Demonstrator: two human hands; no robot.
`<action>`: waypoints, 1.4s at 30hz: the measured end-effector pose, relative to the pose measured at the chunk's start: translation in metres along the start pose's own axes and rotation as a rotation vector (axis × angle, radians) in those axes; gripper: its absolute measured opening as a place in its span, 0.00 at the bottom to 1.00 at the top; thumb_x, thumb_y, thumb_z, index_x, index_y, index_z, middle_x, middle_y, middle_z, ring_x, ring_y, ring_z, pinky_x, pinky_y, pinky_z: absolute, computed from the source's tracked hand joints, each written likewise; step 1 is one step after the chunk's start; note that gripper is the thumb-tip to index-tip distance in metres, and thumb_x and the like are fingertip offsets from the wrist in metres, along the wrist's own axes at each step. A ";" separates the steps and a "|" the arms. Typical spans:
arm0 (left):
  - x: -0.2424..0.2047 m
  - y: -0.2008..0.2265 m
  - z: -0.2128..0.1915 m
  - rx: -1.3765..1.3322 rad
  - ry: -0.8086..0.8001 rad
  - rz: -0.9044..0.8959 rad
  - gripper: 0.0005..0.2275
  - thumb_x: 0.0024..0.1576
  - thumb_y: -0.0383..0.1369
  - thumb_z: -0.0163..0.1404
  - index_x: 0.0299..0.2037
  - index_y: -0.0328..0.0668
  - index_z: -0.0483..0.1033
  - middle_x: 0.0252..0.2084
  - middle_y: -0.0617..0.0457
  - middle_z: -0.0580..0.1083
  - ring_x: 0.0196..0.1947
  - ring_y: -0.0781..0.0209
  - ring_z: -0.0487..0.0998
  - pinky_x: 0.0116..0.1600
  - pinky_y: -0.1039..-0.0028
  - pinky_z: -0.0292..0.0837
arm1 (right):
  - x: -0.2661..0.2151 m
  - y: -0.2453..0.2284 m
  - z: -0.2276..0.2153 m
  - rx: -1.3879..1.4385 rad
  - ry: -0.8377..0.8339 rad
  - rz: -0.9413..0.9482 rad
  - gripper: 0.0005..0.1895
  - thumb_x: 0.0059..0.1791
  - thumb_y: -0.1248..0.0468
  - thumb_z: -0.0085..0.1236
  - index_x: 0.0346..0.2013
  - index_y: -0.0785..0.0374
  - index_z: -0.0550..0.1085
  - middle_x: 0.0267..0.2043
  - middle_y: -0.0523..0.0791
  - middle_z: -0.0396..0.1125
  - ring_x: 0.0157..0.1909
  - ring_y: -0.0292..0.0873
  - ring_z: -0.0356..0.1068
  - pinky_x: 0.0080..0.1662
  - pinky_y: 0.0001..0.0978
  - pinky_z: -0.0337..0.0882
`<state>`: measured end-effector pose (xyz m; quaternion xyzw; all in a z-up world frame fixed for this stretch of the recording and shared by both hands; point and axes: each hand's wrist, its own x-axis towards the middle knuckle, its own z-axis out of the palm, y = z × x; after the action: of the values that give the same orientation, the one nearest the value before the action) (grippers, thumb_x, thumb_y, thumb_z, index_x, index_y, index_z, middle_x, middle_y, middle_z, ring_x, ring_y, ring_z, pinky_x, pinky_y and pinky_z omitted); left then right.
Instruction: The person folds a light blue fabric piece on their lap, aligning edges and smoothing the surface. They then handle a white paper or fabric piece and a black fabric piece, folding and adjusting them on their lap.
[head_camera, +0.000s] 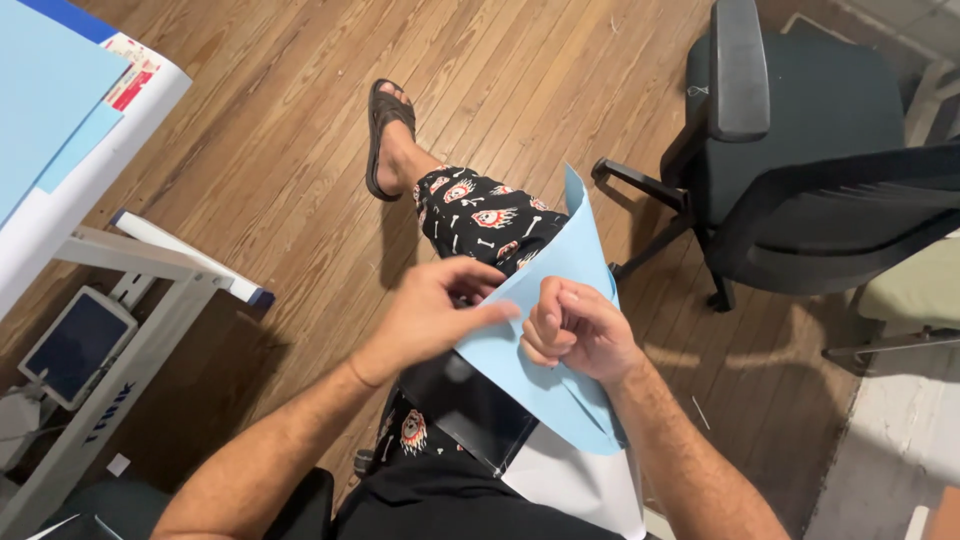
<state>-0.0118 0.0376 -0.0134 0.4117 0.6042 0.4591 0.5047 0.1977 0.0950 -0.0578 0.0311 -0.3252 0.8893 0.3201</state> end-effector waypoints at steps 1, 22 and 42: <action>-0.001 0.005 0.006 0.051 -0.078 0.016 0.15 0.43 0.32 0.69 0.40 0.42 0.85 0.30 0.46 0.83 0.31 0.64 0.81 0.35 0.73 0.80 | 0.001 0.001 0.003 0.007 0.005 0.005 0.15 0.59 0.63 0.33 0.36 0.71 0.64 0.18 0.40 0.48 0.20 0.36 0.49 0.26 0.34 0.61; 0.006 -0.014 -0.007 0.015 0.225 0.276 0.11 0.44 0.27 0.70 0.36 0.47 0.88 0.32 0.52 0.83 0.29 0.68 0.81 0.34 0.80 0.77 | -0.024 -0.009 0.023 -2.081 0.522 -0.438 0.30 0.39 0.52 0.76 0.53 0.57 0.80 0.16 0.39 0.55 0.20 0.40 0.63 0.29 0.29 0.70; 0.021 -0.005 0.038 0.737 0.134 1.075 0.05 0.63 0.36 0.52 0.36 0.51 0.78 0.33 0.60 0.74 0.34 0.58 0.76 0.38 0.72 0.72 | -0.053 -0.021 0.032 -2.058 0.494 -0.339 0.22 0.45 0.57 0.68 0.54 0.49 0.80 0.15 0.40 0.56 0.18 0.43 0.64 0.26 0.33 0.70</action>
<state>0.0224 0.0622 -0.0259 0.7727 0.4621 0.4351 -0.0079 0.2479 0.0593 -0.0350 -0.3897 -0.8362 0.1133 0.3689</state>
